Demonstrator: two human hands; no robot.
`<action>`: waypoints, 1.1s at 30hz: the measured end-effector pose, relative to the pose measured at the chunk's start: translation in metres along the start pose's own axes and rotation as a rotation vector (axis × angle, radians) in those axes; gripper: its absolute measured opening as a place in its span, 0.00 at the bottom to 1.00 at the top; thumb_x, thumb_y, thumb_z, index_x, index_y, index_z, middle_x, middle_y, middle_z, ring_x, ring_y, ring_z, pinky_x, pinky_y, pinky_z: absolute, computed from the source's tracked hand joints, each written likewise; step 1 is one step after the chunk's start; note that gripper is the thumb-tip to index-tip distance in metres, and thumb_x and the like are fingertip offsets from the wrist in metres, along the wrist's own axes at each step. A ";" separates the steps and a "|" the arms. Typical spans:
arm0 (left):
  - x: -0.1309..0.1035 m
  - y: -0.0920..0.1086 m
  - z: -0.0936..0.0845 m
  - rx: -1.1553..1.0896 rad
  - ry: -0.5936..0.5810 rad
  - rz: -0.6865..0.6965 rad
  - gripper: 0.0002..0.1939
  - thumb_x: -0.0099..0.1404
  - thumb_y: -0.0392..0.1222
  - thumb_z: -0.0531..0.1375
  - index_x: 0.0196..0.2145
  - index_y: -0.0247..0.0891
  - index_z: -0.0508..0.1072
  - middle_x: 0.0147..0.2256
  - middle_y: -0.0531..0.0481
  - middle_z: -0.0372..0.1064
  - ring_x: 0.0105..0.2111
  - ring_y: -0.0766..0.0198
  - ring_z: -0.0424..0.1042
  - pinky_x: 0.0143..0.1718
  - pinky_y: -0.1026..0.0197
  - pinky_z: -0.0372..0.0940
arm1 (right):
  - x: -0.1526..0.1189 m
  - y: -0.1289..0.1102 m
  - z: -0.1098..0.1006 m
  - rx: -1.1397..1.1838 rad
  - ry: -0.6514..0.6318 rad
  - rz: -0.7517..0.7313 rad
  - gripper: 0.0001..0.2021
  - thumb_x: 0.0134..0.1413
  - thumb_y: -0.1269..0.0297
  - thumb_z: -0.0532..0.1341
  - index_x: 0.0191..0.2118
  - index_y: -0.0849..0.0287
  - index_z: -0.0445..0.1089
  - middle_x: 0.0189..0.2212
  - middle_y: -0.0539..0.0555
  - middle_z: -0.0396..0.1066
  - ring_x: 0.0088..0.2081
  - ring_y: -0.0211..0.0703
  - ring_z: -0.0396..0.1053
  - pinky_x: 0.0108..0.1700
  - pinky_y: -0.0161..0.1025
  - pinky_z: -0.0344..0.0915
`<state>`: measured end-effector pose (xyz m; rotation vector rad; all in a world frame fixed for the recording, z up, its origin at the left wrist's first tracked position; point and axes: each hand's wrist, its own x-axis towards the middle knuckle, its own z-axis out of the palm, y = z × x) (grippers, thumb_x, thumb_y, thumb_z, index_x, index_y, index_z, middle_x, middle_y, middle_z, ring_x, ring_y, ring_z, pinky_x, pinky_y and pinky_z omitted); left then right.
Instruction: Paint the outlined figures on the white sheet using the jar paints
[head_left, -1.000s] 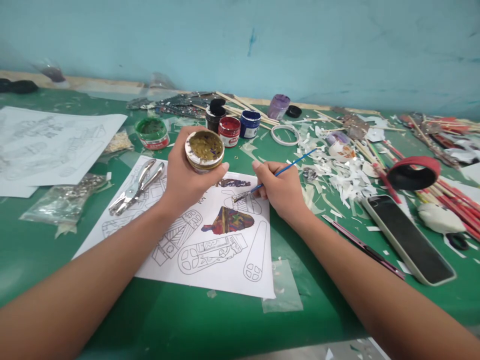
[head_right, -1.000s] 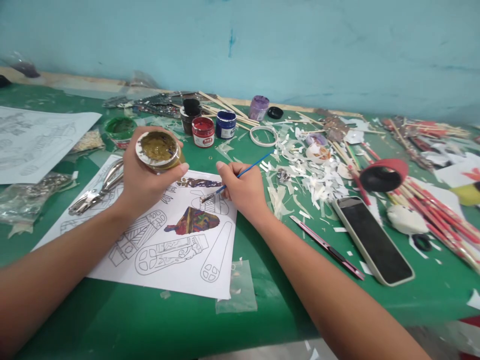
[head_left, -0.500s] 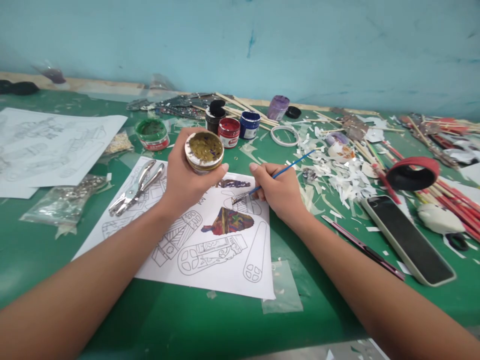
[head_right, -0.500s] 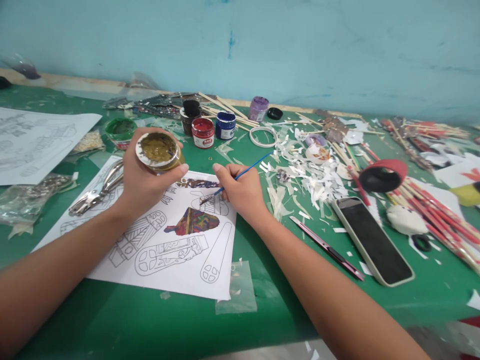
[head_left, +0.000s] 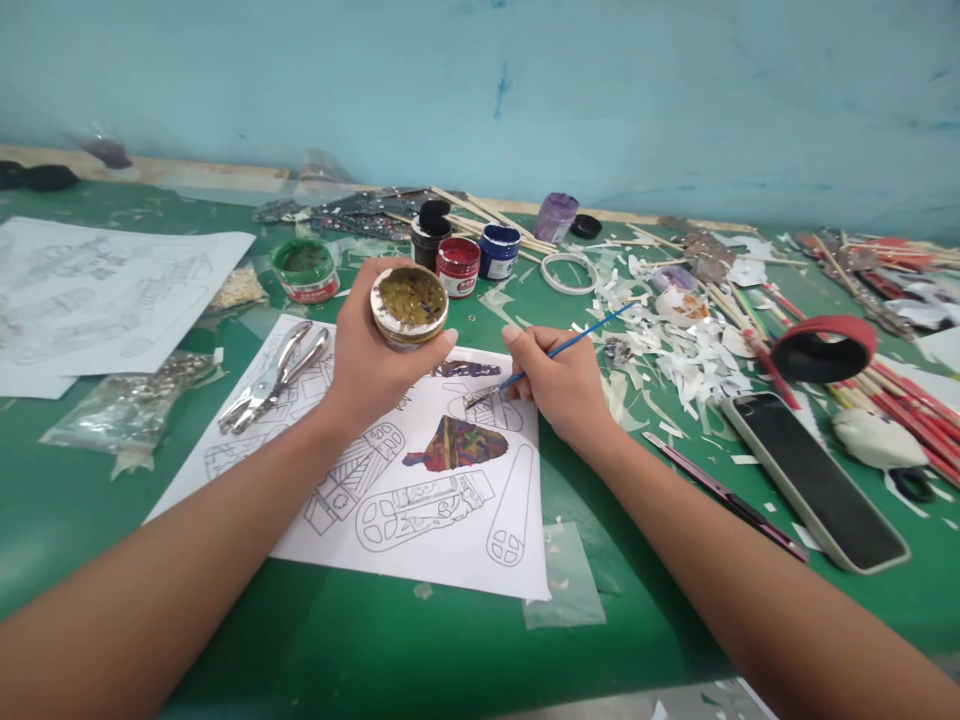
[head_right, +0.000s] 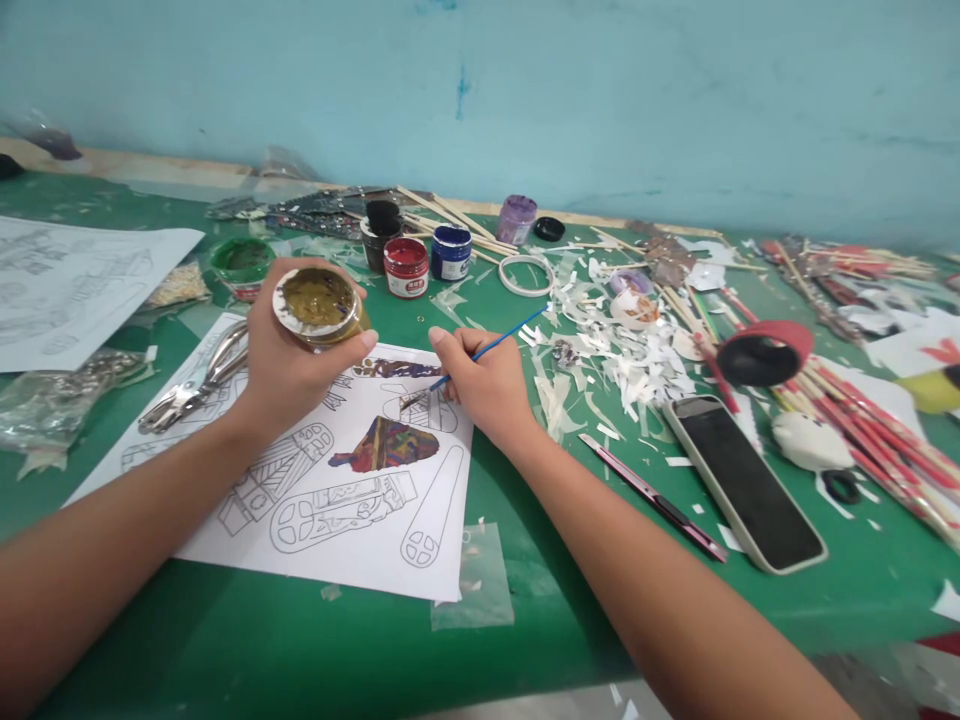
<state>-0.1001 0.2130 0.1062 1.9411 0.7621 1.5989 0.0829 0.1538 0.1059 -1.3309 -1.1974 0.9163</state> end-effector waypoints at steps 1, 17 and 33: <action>0.000 0.000 0.000 0.002 -0.003 -0.001 0.24 0.50 0.47 0.72 0.42 0.48 0.67 0.38 0.50 0.71 0.37 0.52 0.72 0.39 0.43 0.70 | 0.000 0.000 0.000 -0.003 -0.002 -0.001 0.24 0.56 0.55 0.64 0.14 0.56 0.57 0.08 0.43 0.55 0.12 0.30 0.58 0.18 0.31 0.58; 0.000 -0.003 0.001 0.002 0.009 0.025 0.24 0.50 0.49 0.71 0.42 0.49 0.67 0.38 0.50 0.72 0.36 0.52 0.71 0.37 0.43 0.69 | 0.000 -0.002 0.000 0.071 0.048 0.071 0.24 0.55 0.52 0.64 0.14 0.56 0.59 0.07 0.42 0.54 0.11 0.30 0.55 0.17 0.32 0.61; 0.000 -0.003 0.000 0.002 0.005 0.021 0.24 0.49 0.47 0.72 0.42 0.49 0.68 0.37 0.51 0.72 0.35 0.53 0.71 0.37 0.45 0.69 | 0.000 -0.002 0.001 0.041 0.026 0.058 0.23 0.56 0.57 0.63 0.14 0.56 0.58 0.08 0.42 0.54 0.11 0.29 0.54 0.18 0.32 0.59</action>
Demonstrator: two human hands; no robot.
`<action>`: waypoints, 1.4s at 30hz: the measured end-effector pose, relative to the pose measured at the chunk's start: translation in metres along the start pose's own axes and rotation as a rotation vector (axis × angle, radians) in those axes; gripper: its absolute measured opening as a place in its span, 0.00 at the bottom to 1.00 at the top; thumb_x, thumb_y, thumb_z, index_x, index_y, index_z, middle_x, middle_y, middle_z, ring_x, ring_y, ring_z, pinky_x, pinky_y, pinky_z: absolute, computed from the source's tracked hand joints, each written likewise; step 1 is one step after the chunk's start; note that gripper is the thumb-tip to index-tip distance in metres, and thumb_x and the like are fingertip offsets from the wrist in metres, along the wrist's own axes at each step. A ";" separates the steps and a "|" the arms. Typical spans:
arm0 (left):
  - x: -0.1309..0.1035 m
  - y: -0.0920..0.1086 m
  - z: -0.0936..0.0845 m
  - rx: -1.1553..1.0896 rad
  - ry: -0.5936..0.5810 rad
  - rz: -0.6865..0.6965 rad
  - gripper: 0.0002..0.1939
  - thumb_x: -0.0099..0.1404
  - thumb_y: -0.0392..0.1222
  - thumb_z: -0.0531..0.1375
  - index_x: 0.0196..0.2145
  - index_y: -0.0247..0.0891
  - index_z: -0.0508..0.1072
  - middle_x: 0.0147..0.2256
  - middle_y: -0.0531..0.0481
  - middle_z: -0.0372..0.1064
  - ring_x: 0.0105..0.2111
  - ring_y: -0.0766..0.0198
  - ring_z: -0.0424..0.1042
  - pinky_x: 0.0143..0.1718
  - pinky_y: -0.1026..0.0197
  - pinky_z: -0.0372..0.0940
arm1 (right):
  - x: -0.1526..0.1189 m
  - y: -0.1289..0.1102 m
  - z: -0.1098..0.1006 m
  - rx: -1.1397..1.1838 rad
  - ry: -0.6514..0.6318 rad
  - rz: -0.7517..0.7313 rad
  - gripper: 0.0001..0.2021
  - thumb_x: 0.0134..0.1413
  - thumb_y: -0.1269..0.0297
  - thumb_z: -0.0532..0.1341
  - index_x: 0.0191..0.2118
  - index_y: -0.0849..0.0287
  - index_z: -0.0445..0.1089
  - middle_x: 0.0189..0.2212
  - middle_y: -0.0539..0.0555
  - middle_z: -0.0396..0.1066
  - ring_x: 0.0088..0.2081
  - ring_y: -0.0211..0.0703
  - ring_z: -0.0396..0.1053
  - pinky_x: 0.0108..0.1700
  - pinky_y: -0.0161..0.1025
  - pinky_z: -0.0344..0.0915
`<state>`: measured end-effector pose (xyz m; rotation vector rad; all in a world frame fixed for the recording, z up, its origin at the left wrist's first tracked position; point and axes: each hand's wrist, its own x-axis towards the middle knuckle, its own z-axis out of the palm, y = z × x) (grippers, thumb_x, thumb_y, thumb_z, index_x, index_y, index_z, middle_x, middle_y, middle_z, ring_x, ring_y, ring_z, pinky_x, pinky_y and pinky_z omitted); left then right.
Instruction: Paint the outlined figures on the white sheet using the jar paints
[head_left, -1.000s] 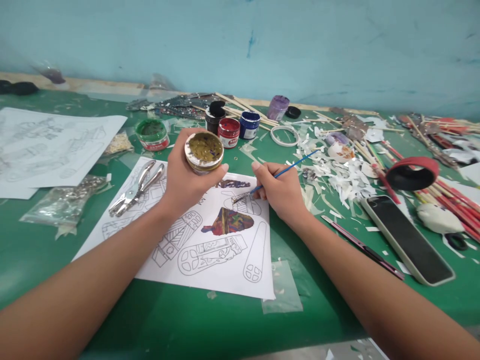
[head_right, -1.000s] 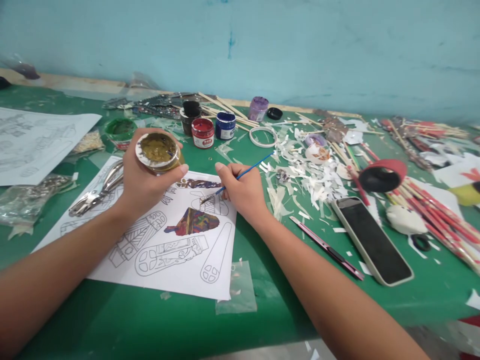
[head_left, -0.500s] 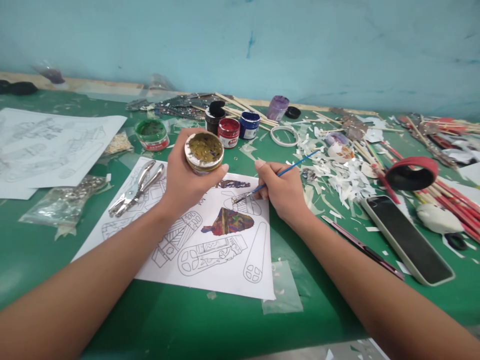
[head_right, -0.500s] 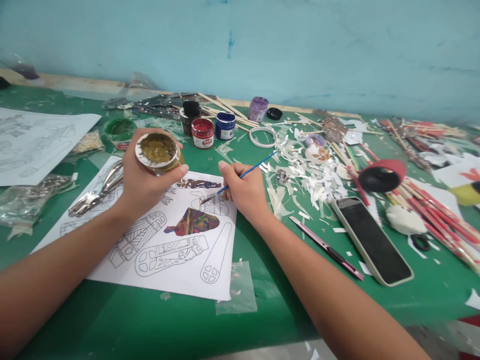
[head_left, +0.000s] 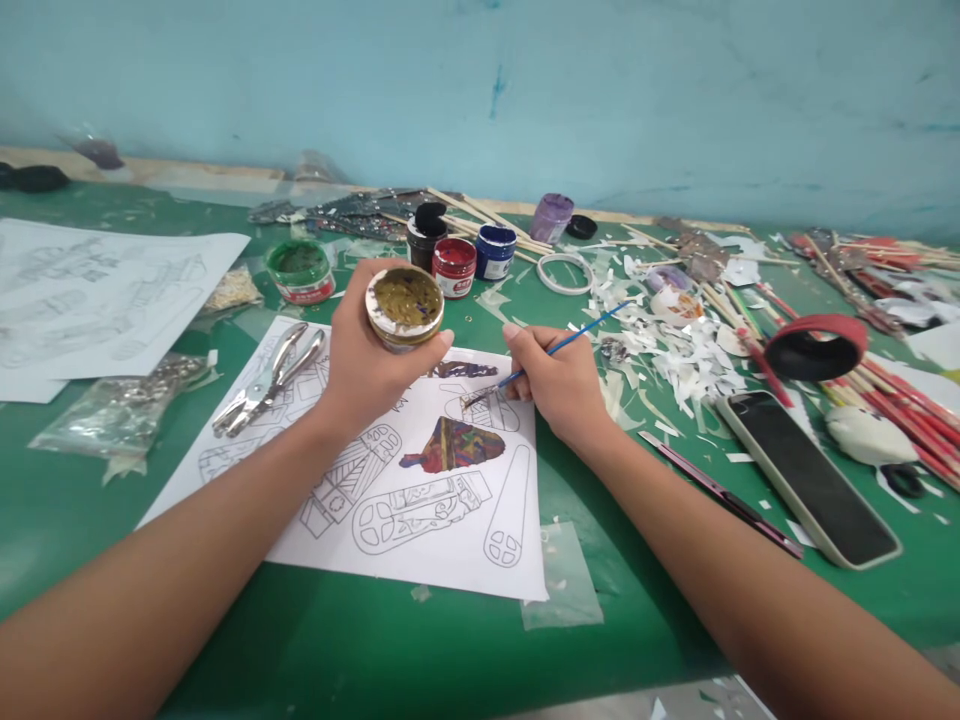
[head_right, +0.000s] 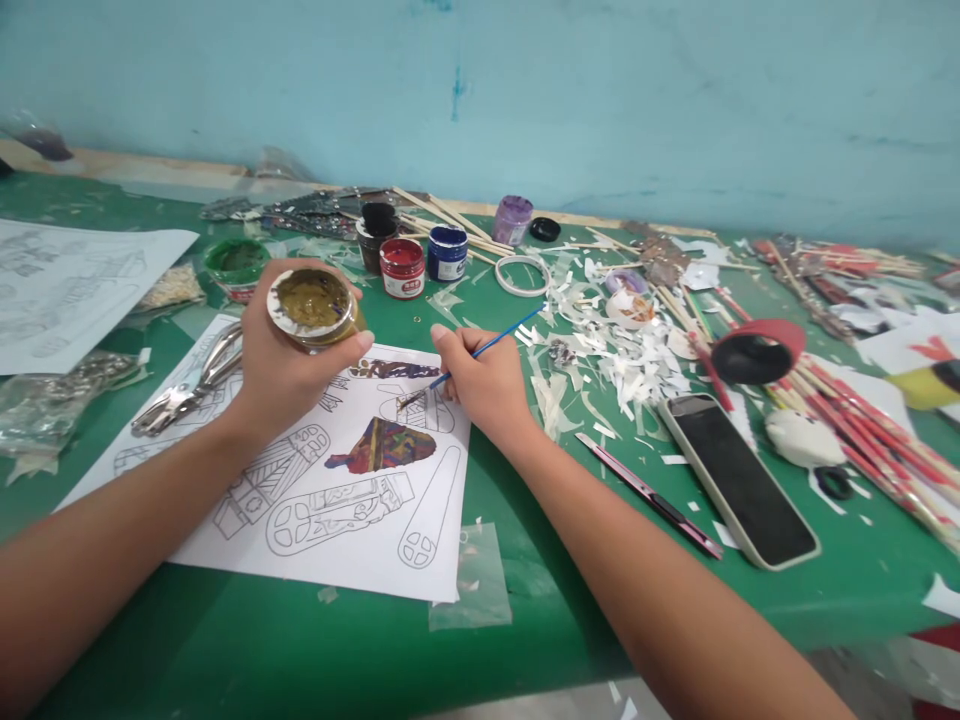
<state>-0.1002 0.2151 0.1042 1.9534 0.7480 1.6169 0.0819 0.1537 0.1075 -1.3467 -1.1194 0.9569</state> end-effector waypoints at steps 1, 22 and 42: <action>0.000 0.000 0.000 -0.001 0.001 0.000 0.24 0.49 0.46 0.72 0.42 0.49 0.68 0.37 0.50 0.72 0.35 0.53 0.71 0.37 0.45 0.69 | 0.000 0.000 0.000 -0.013 -0.004 -0.005 0.23 0.56 0.57 0.63 0.14 0.56 0.58 0.08 0.42 0.54 0.11 0.29 0.54 0.18 0.31 0.59; 0.000 0.000 0.001 0.005 0.004 -0.001 0.24 0.50 0.48 0.71 0.43 0.48 0.67 0.38 0.50 0.72 0.37 0.52 0.72 0.37 0.43 0.70 | 0.000 0.000 -0.001 -0.038 0.011 -0.004 0.24 0.53 0.54 0.64 0.13 0.55 0.57 0.07 0.42 0.53 0.11 0.30 0.55 0.17 0.32 0.57; 0.000 -0.001 0.000 0.000 -0.006 -0.018 0.24 0.49 0.48 0.72 0.42 0.49 0.68 0.38 0.50 0.72 0.35 0.52 0.71 0.39 0.43 0.70 | -0.001 -0.002 -0.001 -0.059 0.003 -0.004 0.23 0.57 0.62 0.60 0.13 0.56 0.56 0.08 0.42 0.52 0.11 0.29 0.54 0.17 0.31 0.55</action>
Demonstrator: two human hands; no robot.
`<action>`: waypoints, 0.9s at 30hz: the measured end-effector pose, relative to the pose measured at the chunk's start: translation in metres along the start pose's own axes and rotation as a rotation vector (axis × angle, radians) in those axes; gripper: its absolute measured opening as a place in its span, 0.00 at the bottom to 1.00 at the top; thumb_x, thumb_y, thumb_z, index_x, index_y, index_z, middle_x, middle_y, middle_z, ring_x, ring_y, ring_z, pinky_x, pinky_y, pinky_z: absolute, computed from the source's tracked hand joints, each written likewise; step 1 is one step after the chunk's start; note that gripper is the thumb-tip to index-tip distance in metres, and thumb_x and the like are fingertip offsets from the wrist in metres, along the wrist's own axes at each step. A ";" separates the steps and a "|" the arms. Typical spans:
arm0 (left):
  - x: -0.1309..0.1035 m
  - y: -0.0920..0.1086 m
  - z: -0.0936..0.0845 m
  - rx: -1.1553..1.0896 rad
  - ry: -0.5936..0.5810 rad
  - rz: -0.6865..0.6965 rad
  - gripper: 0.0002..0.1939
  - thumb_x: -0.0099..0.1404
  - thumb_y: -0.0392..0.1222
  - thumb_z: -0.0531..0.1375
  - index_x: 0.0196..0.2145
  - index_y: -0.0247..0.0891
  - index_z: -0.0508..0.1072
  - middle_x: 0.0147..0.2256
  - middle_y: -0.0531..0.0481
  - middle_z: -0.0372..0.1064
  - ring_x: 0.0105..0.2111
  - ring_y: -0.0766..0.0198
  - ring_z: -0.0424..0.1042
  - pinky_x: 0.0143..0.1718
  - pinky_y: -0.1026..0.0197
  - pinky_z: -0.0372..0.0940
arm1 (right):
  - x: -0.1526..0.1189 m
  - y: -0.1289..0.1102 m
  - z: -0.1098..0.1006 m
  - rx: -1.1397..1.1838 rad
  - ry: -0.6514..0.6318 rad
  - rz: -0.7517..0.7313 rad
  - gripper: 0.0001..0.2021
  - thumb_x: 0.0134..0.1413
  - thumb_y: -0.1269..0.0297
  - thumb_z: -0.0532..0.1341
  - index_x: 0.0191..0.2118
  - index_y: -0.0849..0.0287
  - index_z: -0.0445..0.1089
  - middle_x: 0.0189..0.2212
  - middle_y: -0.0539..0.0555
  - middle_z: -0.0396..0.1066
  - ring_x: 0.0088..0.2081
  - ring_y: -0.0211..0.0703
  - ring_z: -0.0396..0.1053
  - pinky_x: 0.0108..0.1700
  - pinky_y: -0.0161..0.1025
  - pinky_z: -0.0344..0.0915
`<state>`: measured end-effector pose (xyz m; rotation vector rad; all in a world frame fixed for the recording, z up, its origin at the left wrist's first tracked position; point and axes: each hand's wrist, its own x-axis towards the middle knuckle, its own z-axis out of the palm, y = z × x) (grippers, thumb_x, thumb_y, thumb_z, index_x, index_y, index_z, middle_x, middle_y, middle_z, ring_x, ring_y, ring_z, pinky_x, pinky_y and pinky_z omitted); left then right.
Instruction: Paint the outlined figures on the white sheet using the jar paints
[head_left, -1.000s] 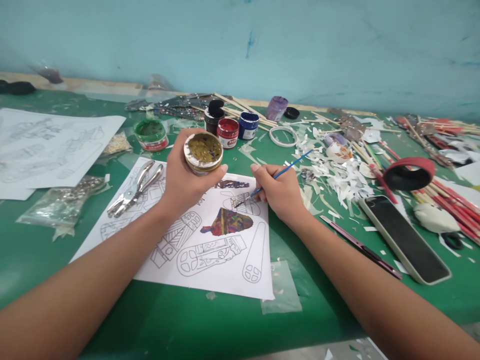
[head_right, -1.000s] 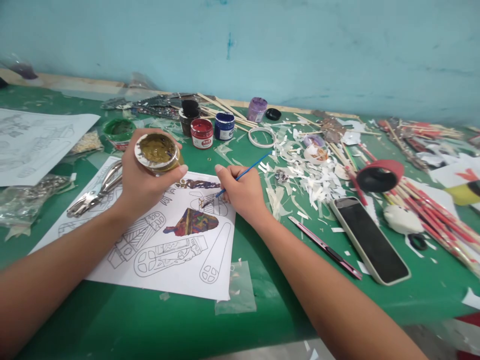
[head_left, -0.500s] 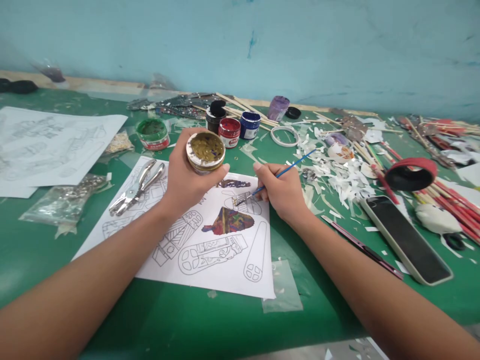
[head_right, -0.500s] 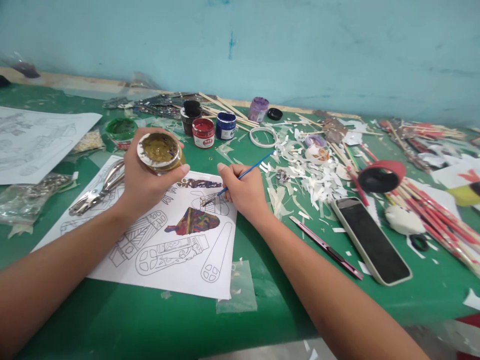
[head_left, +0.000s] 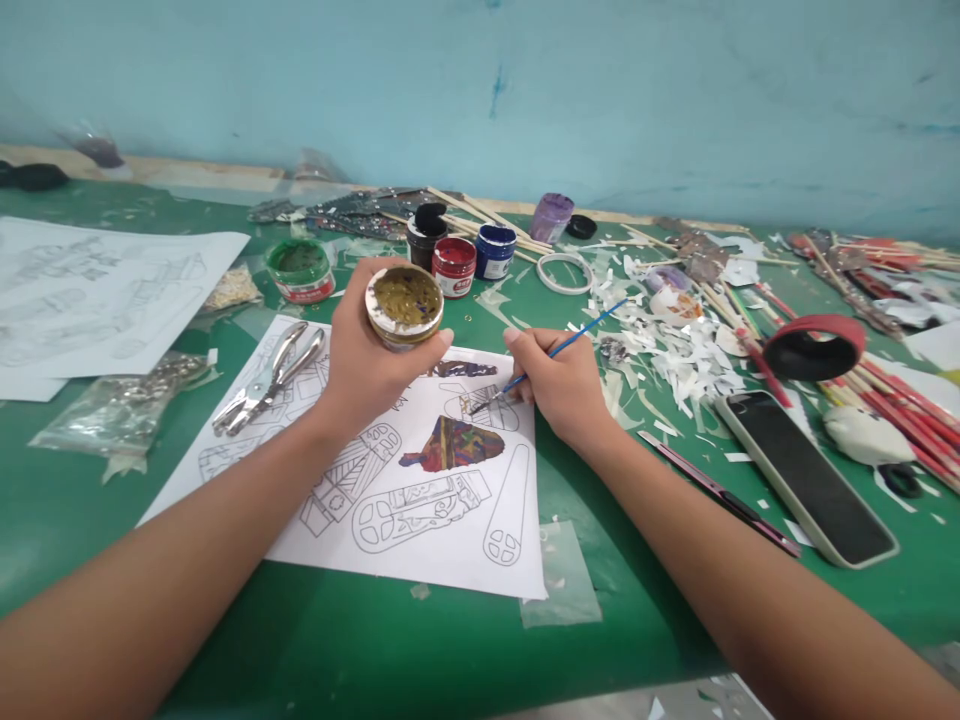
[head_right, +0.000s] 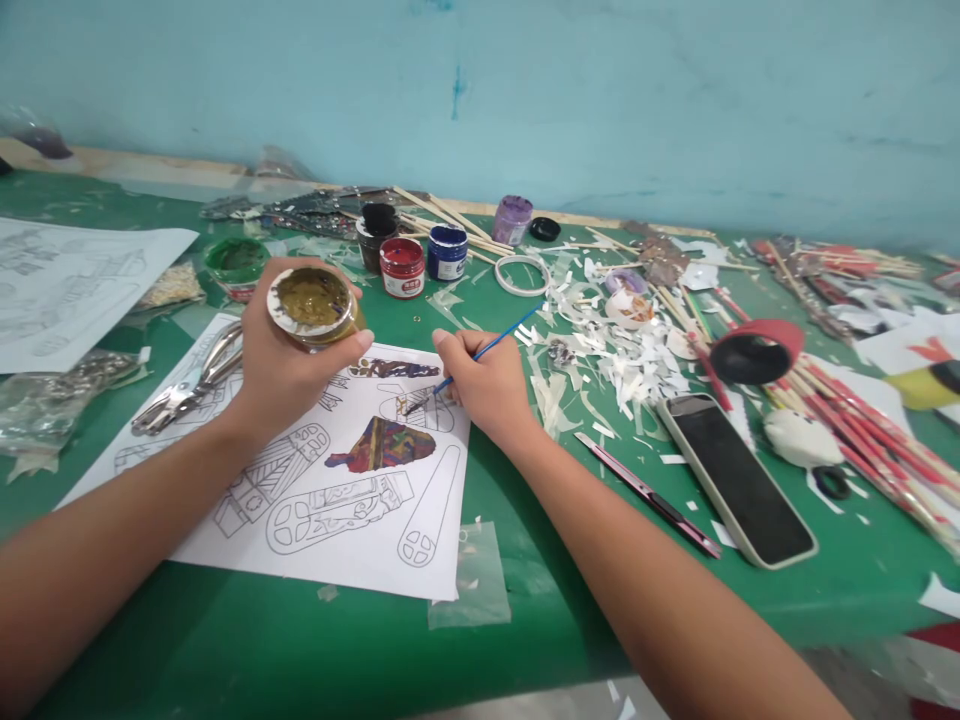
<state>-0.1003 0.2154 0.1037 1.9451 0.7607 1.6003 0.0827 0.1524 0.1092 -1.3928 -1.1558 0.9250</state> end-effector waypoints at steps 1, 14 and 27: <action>0.000 0.000 0.000 0.003 -0.003 0.002 0.24 0.50 0.48 0.72 0.42 0.49 0.68 0.38 0.50 0.72 0.35 0.52 0.71 0.39 0.43 0.70 | 0.000 0.000 0.000 0.000 -0.002 -0.003 0.24 0.57 0.62 0.60 0.13 0.56 0.56 0.08 0.42 0.53 0.11 0.29 0.54 0.17 0.31 0.55; 0.000 0.000 -0.001 0.036 -0.009 0.047 0.23 0.52 0.47 0.71 0.43 0.47 0.67 0.38 0.50 0.71 0.36 0.53 0.72 0.39 0.45 0.71 | 0.000 0.001 -0.001 -0.034 -0.013 -0.031 0.23 0.57 0.64 0.60 0.13 0.56 0.55 0.08 0.42 0.53 0.12 0.29 0.53 0.18 0.31 0.56; 0.000 0.000 0.000 0.022 -0.005 0.020 0.24 0.51 0.48 0.72 0.42 0.48 0.67 0.38 0.50 0.71 0.36 0.53 0.72 0.39 0.44 0.71 | 0.002 0.005 -0.001 0.092 0.005 -0.029 0.24 0.55 0.53 0.64 0.14 0.56 0.59 0.07 0.42 0.53 0.10 0.29 0.53 0.17 0.31 0.59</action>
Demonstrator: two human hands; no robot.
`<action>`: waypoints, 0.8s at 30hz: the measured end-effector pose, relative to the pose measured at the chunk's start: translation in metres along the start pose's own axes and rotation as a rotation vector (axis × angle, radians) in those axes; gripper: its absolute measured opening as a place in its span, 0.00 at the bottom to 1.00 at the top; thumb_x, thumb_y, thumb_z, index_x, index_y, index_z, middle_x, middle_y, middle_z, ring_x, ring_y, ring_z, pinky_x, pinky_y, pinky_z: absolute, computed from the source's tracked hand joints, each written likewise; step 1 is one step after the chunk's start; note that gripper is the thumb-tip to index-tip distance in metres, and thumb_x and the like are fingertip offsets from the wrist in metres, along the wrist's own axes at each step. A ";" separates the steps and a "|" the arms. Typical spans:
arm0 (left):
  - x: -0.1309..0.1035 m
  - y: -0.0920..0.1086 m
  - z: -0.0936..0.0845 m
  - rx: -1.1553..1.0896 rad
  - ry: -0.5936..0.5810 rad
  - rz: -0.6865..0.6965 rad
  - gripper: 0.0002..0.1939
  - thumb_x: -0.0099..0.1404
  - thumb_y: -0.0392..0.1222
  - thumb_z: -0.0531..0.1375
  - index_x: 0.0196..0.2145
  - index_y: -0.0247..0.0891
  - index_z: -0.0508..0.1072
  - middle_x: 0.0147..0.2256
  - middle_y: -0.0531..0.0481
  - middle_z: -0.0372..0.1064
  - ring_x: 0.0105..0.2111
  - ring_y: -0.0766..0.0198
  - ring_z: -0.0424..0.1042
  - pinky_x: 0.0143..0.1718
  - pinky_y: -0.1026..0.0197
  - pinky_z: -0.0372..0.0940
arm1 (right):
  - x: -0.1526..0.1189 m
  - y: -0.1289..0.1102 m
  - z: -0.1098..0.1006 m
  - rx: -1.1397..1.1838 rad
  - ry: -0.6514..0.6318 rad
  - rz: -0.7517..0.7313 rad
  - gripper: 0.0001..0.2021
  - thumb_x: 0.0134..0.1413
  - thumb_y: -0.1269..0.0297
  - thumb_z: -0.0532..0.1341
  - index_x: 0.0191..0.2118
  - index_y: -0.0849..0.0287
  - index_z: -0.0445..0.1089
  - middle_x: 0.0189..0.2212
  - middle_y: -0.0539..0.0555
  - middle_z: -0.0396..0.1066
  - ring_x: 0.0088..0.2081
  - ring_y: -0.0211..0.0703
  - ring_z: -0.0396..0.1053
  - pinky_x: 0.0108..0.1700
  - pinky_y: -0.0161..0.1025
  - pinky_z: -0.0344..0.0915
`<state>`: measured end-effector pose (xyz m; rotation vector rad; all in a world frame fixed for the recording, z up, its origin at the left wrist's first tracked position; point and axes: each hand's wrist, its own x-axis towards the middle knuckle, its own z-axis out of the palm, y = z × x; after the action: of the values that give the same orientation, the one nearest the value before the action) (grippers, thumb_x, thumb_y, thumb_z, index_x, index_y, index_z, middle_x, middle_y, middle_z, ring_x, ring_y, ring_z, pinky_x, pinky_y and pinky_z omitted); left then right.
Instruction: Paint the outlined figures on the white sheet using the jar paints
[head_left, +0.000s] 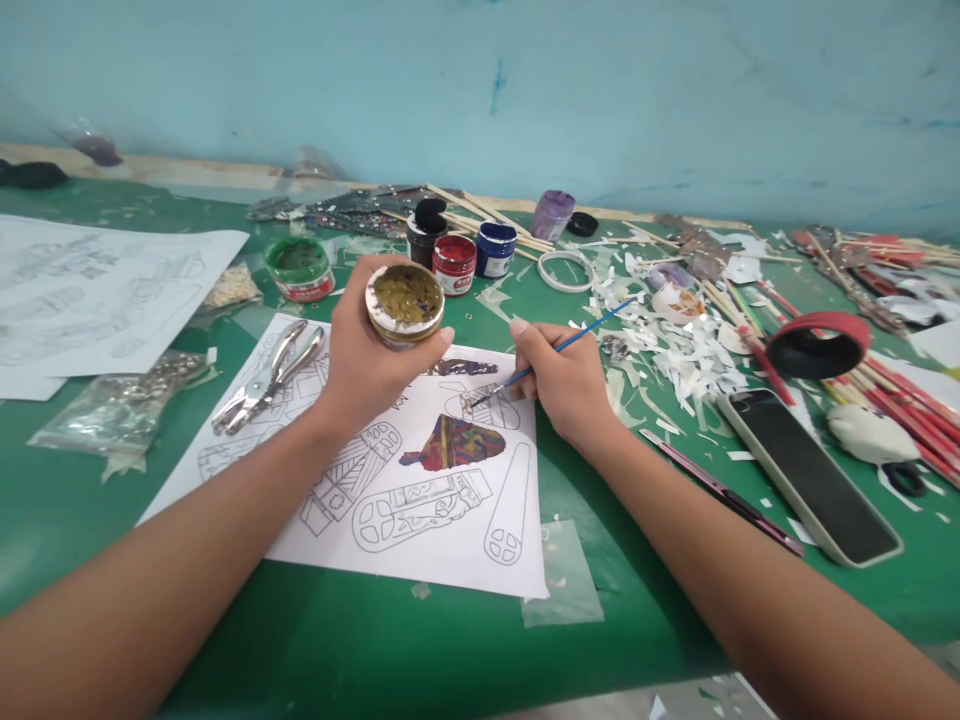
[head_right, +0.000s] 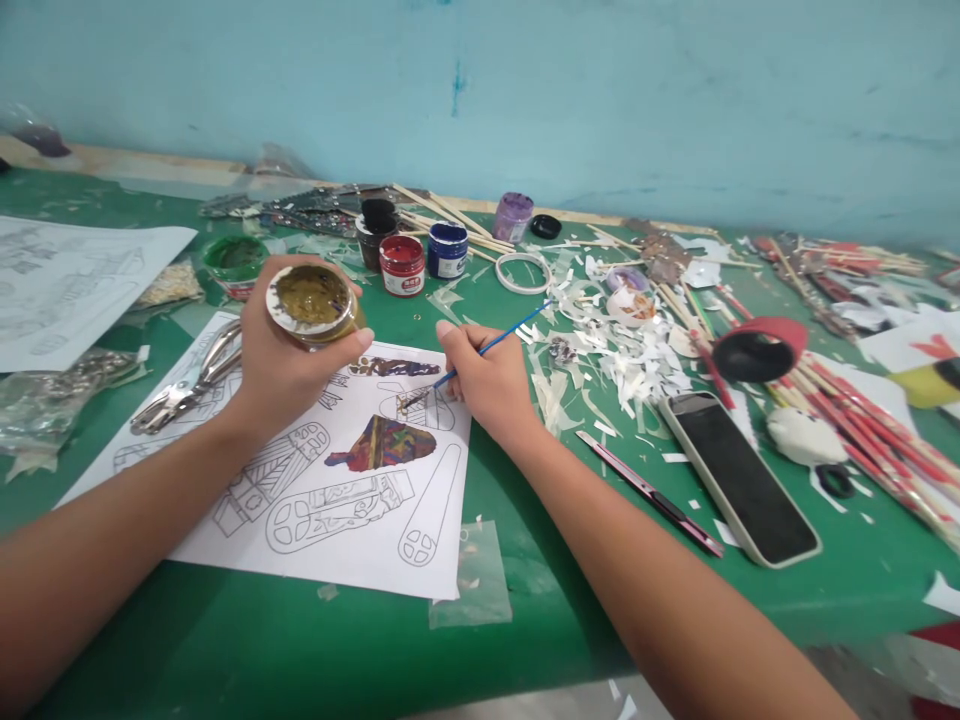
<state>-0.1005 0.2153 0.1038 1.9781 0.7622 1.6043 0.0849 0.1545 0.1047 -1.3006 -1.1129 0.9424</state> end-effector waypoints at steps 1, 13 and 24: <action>0.000 0.001 0.000 0.002 -0.003 -0.002 0.24 0.51 0.48 0.72 0.42 0.48 0.67 0.38 0.50 0.71 0.37 0.52 0.73 0.40 0.43 0.71 | 0.001 0.001 0.000 0.032 0.003 -0.004 0.24 0.55 0.49 0.64 0.15 0.56 0.60 0.07 0.42 0.54 0.10 0.30 0.54 0.17 0.32 0.59; -0.020 0.024 -0.012 -0.006 0.012 -0.118 0.23 0.52 0.47 0.71 0.42 0.45 0.67 0.38 0.49 0.71 0.37 0.54 0.73 0.39 0.45 0.73 | -0.006 -0.023 -0.005 0.075 0.048 -0.034 0.27 0.50 0.42 0.66 0.14 0.57 0.63 0.07 0.45 0.58 0.10 0.31 0.59 0.15 0.31 0.58; -0.024 0.034 -0.019 0.051 -0.001 -0.153 0.24 0.51 0.47 0.71 0.42 0.47 0.65 0.39 0.50 0.71 0.39 0.53 0.72 0.43 0.43 0.71 | -0.031 -0.006 0.008 0.083 -0.028 0.110 0.26 0.51 0.43 0.64 0.15 0.56 0.61 0.06 0.43 0.56 0.10 0.32 0.59 0.16 0.31 0.63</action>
<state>-0.1192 0.1741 0.1133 1.9051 0.9394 1.5085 0.0699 0.1258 0.1073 -1.2943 -1.0210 1.0801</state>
